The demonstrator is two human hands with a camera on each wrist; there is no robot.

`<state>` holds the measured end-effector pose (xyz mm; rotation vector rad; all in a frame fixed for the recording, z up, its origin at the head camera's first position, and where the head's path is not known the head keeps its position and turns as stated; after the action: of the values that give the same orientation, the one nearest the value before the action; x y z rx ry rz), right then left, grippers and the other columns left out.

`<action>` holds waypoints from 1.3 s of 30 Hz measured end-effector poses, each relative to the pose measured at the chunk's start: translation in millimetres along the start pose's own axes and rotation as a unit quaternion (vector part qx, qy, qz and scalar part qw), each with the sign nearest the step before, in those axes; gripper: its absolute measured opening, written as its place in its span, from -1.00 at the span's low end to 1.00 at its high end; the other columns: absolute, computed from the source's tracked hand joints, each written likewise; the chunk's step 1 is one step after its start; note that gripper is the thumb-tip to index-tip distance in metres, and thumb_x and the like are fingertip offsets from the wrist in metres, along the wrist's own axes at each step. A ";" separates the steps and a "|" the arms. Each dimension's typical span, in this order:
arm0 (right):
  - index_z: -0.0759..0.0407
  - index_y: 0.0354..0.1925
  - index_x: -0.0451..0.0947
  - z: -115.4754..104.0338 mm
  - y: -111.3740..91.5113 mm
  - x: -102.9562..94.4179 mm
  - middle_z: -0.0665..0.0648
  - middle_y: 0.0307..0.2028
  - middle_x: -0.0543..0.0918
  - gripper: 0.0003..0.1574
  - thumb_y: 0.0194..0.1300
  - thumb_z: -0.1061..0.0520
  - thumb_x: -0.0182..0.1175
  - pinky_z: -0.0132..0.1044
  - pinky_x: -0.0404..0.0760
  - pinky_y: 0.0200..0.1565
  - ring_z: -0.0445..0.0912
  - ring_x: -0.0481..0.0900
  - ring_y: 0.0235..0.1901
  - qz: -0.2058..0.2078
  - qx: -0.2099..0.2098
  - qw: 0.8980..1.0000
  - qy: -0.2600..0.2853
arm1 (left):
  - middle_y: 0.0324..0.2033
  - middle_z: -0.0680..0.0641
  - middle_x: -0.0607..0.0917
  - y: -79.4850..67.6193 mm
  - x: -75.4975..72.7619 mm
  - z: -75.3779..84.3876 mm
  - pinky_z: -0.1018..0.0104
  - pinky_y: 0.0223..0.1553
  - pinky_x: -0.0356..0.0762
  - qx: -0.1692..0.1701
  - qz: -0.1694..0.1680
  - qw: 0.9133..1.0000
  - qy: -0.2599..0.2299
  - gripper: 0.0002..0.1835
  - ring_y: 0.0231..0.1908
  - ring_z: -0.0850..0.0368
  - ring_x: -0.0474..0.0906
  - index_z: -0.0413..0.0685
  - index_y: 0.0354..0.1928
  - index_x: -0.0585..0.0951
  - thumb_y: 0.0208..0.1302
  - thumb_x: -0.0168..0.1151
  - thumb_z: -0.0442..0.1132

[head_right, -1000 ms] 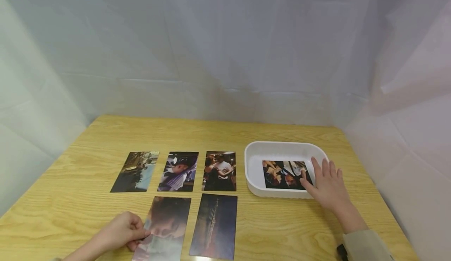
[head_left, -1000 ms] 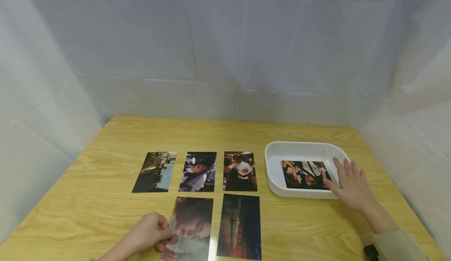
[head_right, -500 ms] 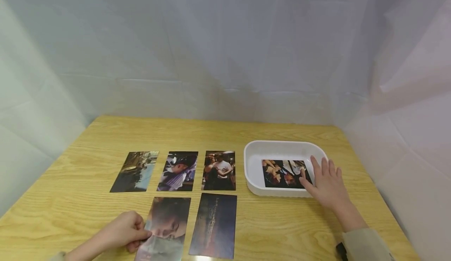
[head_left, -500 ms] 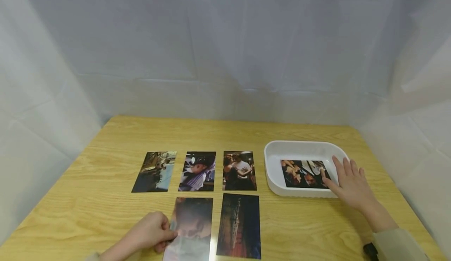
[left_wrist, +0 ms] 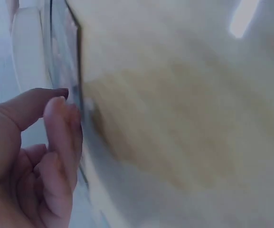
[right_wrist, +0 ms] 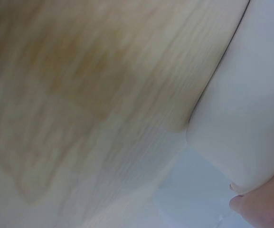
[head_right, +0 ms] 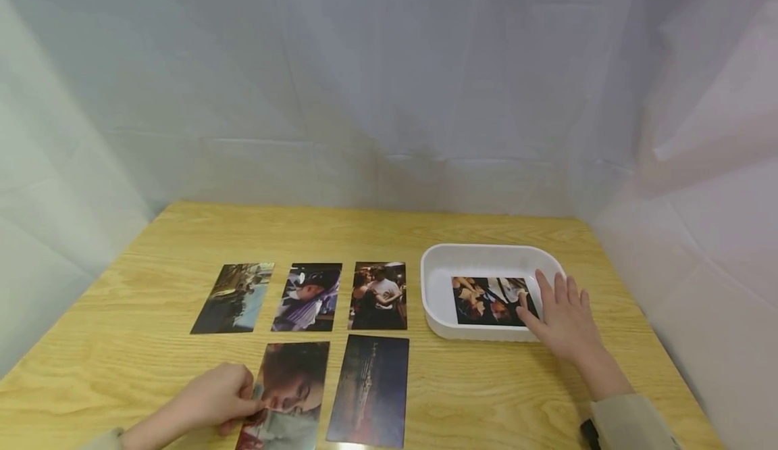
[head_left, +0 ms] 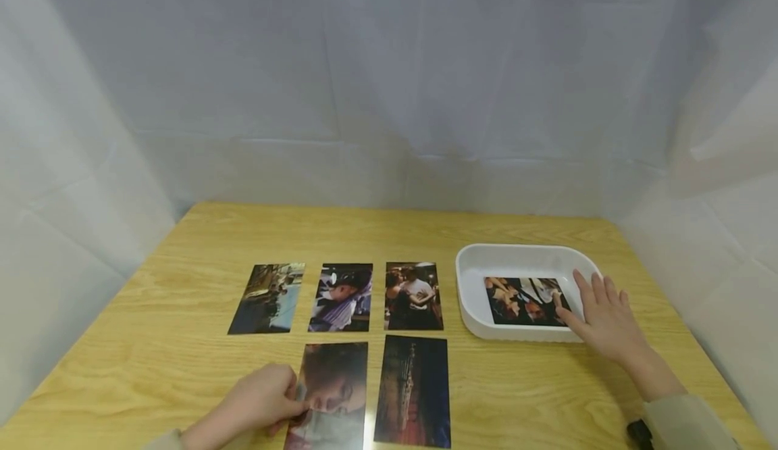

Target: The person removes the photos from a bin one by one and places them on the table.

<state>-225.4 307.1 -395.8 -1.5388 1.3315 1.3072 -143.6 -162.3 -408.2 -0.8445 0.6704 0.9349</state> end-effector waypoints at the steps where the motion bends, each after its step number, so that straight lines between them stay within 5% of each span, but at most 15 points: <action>1: 0.39 0.31 -0.23 0.1 0.1 -0.2 0.67 0.16 -0.09 -0.02 0.26 -0.22 -0.10 0.37 -0.21 0.01 0.49 -0.24 0.15 0.000 0.000 1.000 0.000 | -0.95 0.19 0.30 1.2 -2.9 4.0 0.42 -0.77 0.19 0.004 0.014 1.000 0.011 -0.57 -0.88 0.31 0.22 0.03 -0.87 0.35 -0.03 0.28 -0.03; 11: 0.37 0.32 -0.23 2.4 0.1 2.3 0.65 0.17 -0.10 -0.01 0.26 -0.24 -0.11 0.36 -0.23 0.02 0.48 -0.25 0.16 -0.004 0.002 1.000 0.003 | -0.76 0.17 0.42 35.5 -35.1 65.7 0.40 -0.71 0.29 0.074 0.078 0.992 0.061 -0.77 -0.75 0.29 0.30 0.03 -0.63 0.45 -0.01 0.30 -0.12; 16: 0.36 0.32 -0.24 3.9 -0.1 5.0 0.64 0.18 -0.12 -0.01 0.26 -0.25 -0.12 0.36 -0.24 0.03 0.47 -0.27 0.17 -0.007 0.002 1.000 0.005 | -0.72 0.20 0.43 60.0 -44.5 105.5 0.40 -0.67 0.30 0.128 0.111 0.980 0.106 -0.80 -0.72 0.32 0.31 0.05 -0.58 0.47 0.03 0.27 -0.09; 22: 0.36 0.32 -0.23 4.5 0.5 3.8 0.64 0.18 -0.12 -0.01 0.26 -0.24 -0.10 0.36 -0.24 0.03 0.47 -0.26 0.17 0.001 0.002 1.000 0.006 | -0.65 0.19 0.47 93.6 -47.5 155.6 0.41 -0.64 0.32 0.190 0.120 0.970 0.096 -0.83 -0.69 0.33 0.34 0.04 -0.48 0.49 0.10 0.22 -0.07; 30: 0.35 0.32 -0.24 4.7 1.2 3.6 0.63 0.19 -0.13 -0.01 0.26 -0.23 -0.10 0.36 -0.24 0.04 0.46 -0.27 0.17 0.001 0.002 1.000 0.009 | -0.48 0.08 0.53 144.6 -30.1 211.6 0.46 -0.48 0.37 0.251 0.125 0.956 0.090 -0.75 -0.52 0.28 0.39 -0.05 -0.31 0.52 0.09 0.23 -0.04; 39: 0.37 0.31 -0.22 5.1 1.2 3.3 0.65 0.18 -0.10 -0.01 0.26 -0.24 -0.10 0.37 -0.23 0.03 0.48 -0.24 0.16 0.008 -0.002 1.000 0.005 | -0.22 0.00 0.53 187.8 7.2 242.2 0.45 -0.25 0.41 0.277 0.112 0.952 0.070 -0.61 -0.26 0.23 0.45 -0.10 -0.12 0.48 0.10 0.22 -0.02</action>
<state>-227.9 310.9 -400.1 -1.5421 1.3498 1.3153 -274.7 108.7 -350.7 -0.3363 1.1069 0.8298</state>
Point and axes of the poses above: each hand's wrist, its own y-axis towards the middle knuckle, its own x-axis out of the palm, z = x × y, the point moved 6 cm from there along y, towards the middle knuckle
